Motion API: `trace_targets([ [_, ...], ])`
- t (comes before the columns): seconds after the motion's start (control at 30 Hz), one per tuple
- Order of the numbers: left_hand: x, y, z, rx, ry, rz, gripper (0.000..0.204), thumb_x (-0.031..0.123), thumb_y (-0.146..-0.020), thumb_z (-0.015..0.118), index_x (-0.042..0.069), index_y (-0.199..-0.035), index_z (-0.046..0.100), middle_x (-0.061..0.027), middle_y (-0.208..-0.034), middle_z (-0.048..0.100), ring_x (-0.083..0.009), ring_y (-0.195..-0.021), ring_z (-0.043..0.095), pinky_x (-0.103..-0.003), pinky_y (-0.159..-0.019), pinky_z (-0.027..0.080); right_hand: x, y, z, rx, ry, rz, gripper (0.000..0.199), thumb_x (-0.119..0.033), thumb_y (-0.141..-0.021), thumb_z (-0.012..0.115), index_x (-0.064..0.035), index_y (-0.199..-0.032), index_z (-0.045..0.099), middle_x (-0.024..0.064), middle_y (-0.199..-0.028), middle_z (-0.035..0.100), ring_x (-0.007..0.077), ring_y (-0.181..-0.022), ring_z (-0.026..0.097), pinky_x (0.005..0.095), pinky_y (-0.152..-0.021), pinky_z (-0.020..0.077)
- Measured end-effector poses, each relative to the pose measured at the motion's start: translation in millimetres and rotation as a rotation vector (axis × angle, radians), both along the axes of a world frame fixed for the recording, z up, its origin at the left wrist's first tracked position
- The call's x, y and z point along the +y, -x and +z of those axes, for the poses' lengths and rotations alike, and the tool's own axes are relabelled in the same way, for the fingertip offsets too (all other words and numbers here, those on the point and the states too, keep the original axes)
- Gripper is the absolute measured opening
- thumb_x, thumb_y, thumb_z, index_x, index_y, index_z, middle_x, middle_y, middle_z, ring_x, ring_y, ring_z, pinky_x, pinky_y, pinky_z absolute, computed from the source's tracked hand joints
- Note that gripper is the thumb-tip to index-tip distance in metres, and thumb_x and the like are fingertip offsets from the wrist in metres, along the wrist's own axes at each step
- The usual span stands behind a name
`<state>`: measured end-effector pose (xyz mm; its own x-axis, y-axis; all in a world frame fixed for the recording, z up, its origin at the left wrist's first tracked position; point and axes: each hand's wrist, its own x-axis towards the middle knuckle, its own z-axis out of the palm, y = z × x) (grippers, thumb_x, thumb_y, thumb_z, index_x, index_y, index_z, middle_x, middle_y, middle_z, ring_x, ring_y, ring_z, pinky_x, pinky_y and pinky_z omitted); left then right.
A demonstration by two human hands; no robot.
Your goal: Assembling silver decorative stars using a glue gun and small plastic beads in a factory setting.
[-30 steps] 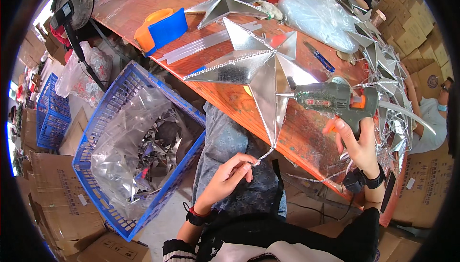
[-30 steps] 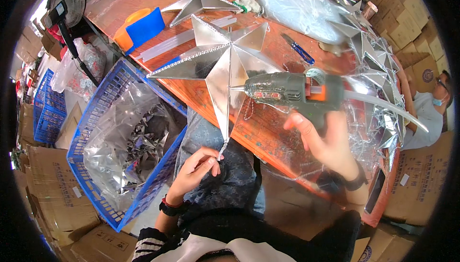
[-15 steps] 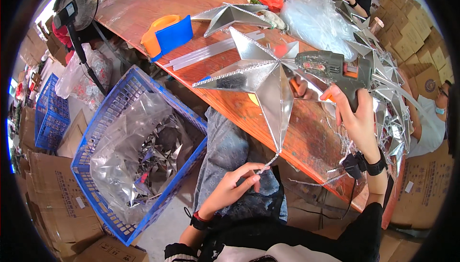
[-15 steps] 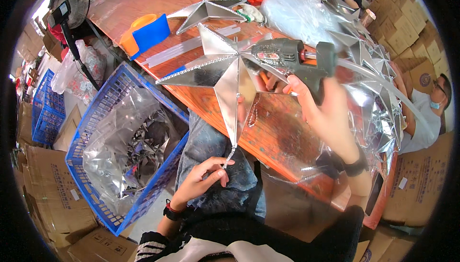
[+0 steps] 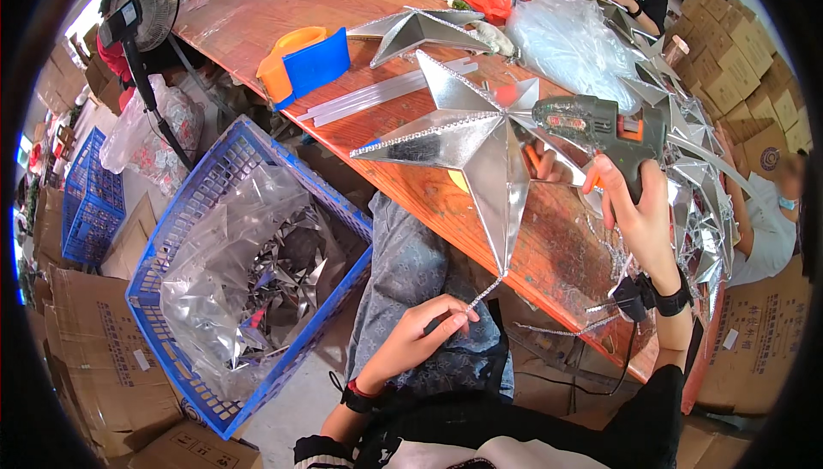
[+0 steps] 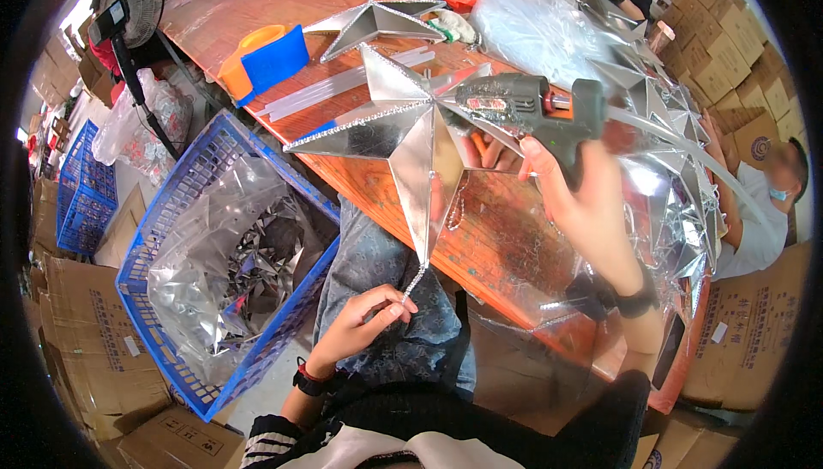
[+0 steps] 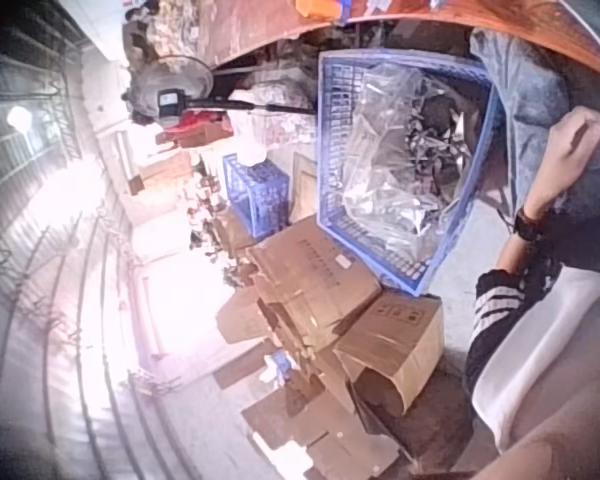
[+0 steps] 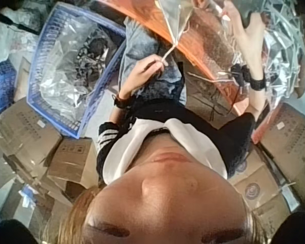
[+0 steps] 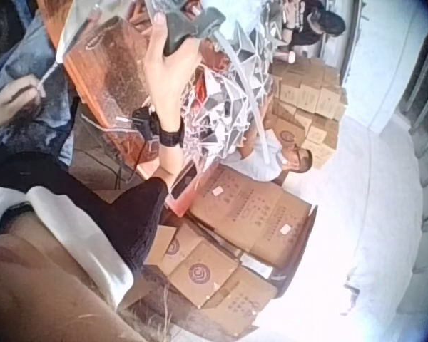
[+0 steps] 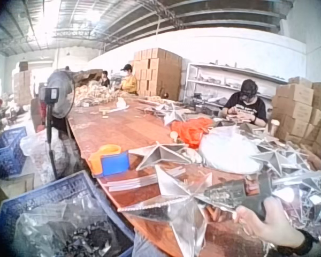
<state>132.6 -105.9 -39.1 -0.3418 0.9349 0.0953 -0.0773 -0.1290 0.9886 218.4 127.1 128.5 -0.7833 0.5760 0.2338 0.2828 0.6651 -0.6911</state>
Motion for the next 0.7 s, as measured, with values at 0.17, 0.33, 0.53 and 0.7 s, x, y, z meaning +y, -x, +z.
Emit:
trace_targets([
  [0.17,0.2,2.0,2.7,0.09,-0.018,0.055,0.015,0.009,-0.09,0.05,-0.001,-0.093,0.061,-0.0084,-0.089,0.057,-0.0161,-0.083,0.055,-0.026,-0.076,0.043,-2.2,-2.6,-0.6,-0.016,-0.003,0.02,0.026,-0.022,-0.092,0.05,0.0039,-0.089,0.051,0.006,-0.072,0.059,0.0042,-0.041,0.04,0.02,-0.037,0.0309],
  [0.33,0.3,3.1,6.5,0.1,0.017,0.046,0.015,0.009,-0.09,0.05,0.0,-0.094,0.061,-0.0086,-0.09,0.057,-0.0172,-0.086,0.055,-0.027,-0.078,0.043,-0.5,-7.1,0.2,-0.039,-0.04,0.055,0.027,-0.021,-0.092,0.05,0.003,-0.08,0.053,0.005,-0.069,0.058,0.0043,-0.04,0.04,0.0205,-0.037,0.0312],
  [0.53,-0.5,0.3,2.0,0.022,0.012,0.074,0.017,0.006,-0.087,0.054,0.001,-0.102,0.058,-0.0077,-0.096,0.059,-0.0145,-0.081,0.058,-0.025,-0.072,0.045,-18.7,-10.5,15.0,-0.101,0.129,-0.07,0.018,-0.018,-0.087,0.058,-0.0017,-0.078,0.06,-0.0001,-0.063,0.058,0.0049,-0.048,0.045,0.0215,-0.044,0.0344],
  [0.7,-1.5,-1.2,1.5,0.053,0.053,0.069,0.018,0.008,-0.085,0.058,0.001,-0.102,0.058,-0.0074,-0.095,0.061,-0.0127,-0.076,0.06,-0.024,-0.068,0.046,-22.5,-30.7,13.1,0.009,0.181,-0.02,0.019,-0.017,-0.086,0.058,0.0006,-0.091,0.059,0.0022,-0.069,0.061,0.0053,-0.048,0.047,0.0211,-0.044,0.0367],
])
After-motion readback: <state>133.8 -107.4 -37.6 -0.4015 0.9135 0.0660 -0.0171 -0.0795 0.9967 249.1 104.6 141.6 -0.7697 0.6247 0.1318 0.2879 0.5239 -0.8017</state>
